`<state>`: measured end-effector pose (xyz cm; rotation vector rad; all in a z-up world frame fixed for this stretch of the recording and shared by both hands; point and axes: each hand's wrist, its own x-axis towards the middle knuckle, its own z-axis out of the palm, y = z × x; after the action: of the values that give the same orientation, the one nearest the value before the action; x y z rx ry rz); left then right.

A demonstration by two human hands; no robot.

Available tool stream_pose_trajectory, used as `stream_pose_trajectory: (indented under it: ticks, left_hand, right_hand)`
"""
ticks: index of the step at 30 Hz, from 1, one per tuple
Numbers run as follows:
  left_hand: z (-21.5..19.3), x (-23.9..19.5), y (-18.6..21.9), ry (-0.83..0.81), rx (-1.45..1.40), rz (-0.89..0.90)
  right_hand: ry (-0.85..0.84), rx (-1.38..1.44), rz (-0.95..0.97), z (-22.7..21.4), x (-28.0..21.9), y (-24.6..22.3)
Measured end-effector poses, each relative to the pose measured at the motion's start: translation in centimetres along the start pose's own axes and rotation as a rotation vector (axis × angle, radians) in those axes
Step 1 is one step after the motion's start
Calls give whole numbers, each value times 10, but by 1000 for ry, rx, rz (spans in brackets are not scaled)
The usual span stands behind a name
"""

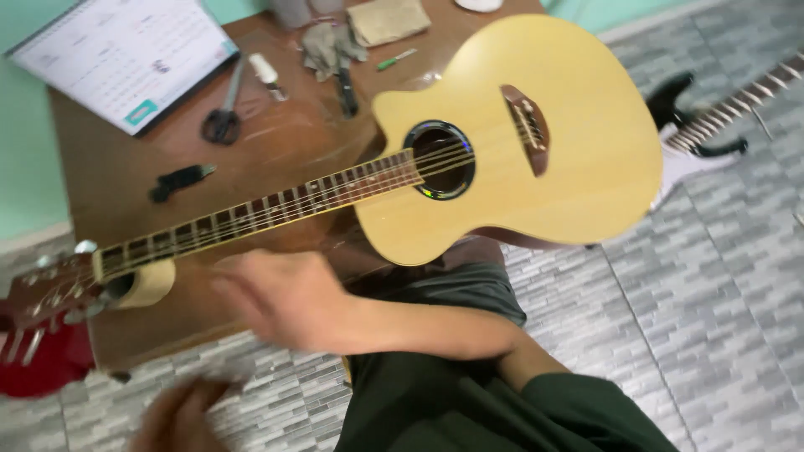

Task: The person replaces a guitar string on an acoustic guitar. They thread the string through the bridge, tie a knot, insert it into the tuning peg, wind it, and trim the excess with wire cutters. The person then uses a string winder to tighten the string.

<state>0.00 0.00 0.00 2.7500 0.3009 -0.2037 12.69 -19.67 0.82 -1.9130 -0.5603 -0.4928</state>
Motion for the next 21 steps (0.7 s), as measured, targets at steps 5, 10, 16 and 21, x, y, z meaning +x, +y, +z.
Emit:
stream_pose_trajectory:
  ticks: [5,10,16,21]
  left_hand:
    - [55,50,172,446,-1449,33]
    - [63,62,194,405,-1685,228]
    - [71,77,192,381,-1773,178]
    - [67,98,171,411,-1941,213]
  right_hand:
    - [34,-273,-120,-42,-26,34]
    - [356,-400,-254,-48,-31,56]
    - [435,-255,-338,-41,-33,60]
    - [311,-131,-394,-34,-59,72]
